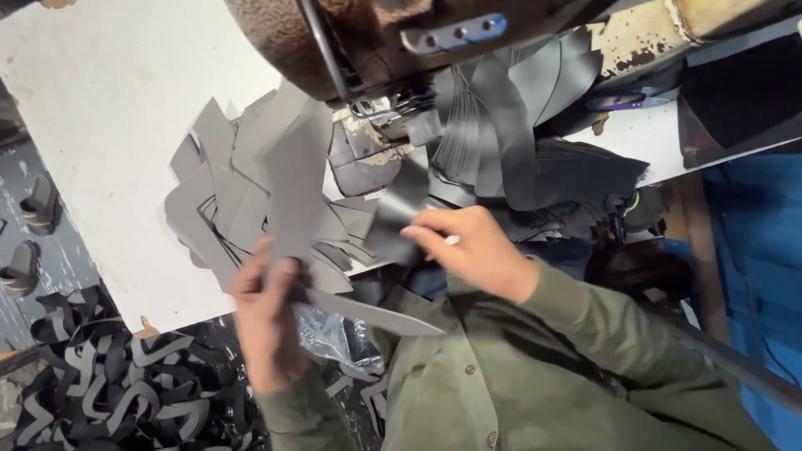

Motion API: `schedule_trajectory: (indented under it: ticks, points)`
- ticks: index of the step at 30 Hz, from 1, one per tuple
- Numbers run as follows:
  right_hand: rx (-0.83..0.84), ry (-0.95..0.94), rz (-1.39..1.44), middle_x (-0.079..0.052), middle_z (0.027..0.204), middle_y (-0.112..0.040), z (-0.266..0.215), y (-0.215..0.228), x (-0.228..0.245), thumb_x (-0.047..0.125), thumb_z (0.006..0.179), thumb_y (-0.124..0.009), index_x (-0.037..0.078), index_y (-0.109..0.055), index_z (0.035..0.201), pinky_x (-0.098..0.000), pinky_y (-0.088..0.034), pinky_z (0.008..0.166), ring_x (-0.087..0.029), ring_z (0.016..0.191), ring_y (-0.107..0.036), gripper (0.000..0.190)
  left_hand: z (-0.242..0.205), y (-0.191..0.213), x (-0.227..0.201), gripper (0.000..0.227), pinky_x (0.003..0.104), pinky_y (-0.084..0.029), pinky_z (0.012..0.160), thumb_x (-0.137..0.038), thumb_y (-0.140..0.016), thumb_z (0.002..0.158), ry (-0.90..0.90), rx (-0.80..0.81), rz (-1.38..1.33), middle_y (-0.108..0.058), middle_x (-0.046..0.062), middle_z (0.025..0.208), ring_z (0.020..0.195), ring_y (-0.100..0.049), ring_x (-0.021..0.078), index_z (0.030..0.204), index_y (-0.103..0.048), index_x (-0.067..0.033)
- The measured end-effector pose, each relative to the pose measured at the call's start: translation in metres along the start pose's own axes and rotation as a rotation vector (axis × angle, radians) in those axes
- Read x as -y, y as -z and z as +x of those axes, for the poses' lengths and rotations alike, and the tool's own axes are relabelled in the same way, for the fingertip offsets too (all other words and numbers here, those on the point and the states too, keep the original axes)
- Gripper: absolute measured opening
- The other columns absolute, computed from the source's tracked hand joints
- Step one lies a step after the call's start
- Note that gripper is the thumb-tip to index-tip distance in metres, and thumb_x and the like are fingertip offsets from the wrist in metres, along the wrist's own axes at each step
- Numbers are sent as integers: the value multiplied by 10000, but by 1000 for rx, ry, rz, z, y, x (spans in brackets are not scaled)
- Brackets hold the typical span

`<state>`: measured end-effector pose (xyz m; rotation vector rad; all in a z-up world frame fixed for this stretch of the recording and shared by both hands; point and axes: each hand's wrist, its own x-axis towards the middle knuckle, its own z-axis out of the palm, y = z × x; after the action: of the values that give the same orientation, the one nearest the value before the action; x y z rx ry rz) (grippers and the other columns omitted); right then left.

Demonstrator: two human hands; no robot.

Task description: The person sews gray and black material pieces using a sewing machine, stacking the finished pieces on the table. They also retrieve a bundle of black material from a plastic bag on the floor and add it to the pile.

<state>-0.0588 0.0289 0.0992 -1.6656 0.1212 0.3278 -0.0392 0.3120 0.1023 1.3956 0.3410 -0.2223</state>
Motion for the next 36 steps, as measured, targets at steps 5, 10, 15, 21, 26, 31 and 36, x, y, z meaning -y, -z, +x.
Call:
schedule_trajectory:
  ticks: [5,10,15,21,26,31,36]
  points:
    - [125,183,-245,-144,782,-689,-2,-28,15,174,987,-663,45,-714,1099,-333,-504,616,-272,632,-639,178,-9,-31,53,132,267,-511,858,27,-693,935,-18,138,-55,-704,38,1187,991,-667,133,1045,-753,72]
    - [145,361,-247,-105,1009,-751,-18,2,7,172,1003,-658,58,-705,1146,-323,-561,744,-262,847,-724,188,-10,-10,56,129,254,-538,841,-7,-712,968,-14,-13,-152,-723,79,1045,924,-680,136,1076,-744,55]
    - [-552,263,-503,-134,1253,-637,-29,70,-13,84,961,-734,-3,-646,1241,-299,-563,808,-234,1048,-661,306,-7,7,45,161,212,-517,691,-112,-708,1016,5,-178,-247,-736,52,935,778,-665,94,1080,-733,33]
    - [-537,210,-673,-97,1134,-656,-27,105,-48,118,865,-854,19,-720,1137,-289,-505,700,-240,970,-615,319,1,-2,54,128,209,-516,715,-105,-727,1008,23,-171,-275,-733,42,940,800,-664,85,1037,-718,19]
    - [-523,204,-589,-54,1153,-703,-22,113,-58,75,942,-800,57,-747,1099,-269,-496,698,-168,919,-632,166,2,-9,43,105,192,-516,755,-90,-718,990,35,-188,-282,-735,26,955,836,-664,71,1035,-725,4]
    - [-508,162,-601,-82,1092,-683,-17,106,-41,102,836,-871,18,-727,1041,-264,-457,620,-161,785,-585,263,0,-4,44,99,198,-508,751,-90,-725,1002,33,-180,-274,-732,27,951,835,-653,69,1020,-722,7]
    - [-522,268,-569,-74,1119,-717,-15,104,-50,88,900,-835,28,-717,1005,-248,-461,645,-139,824,-605,169,2,-9,42,94,183,-498,749,-100,-728,981,60,-208,-260,-717,3,924,821,-640,53,998,-721,-8]
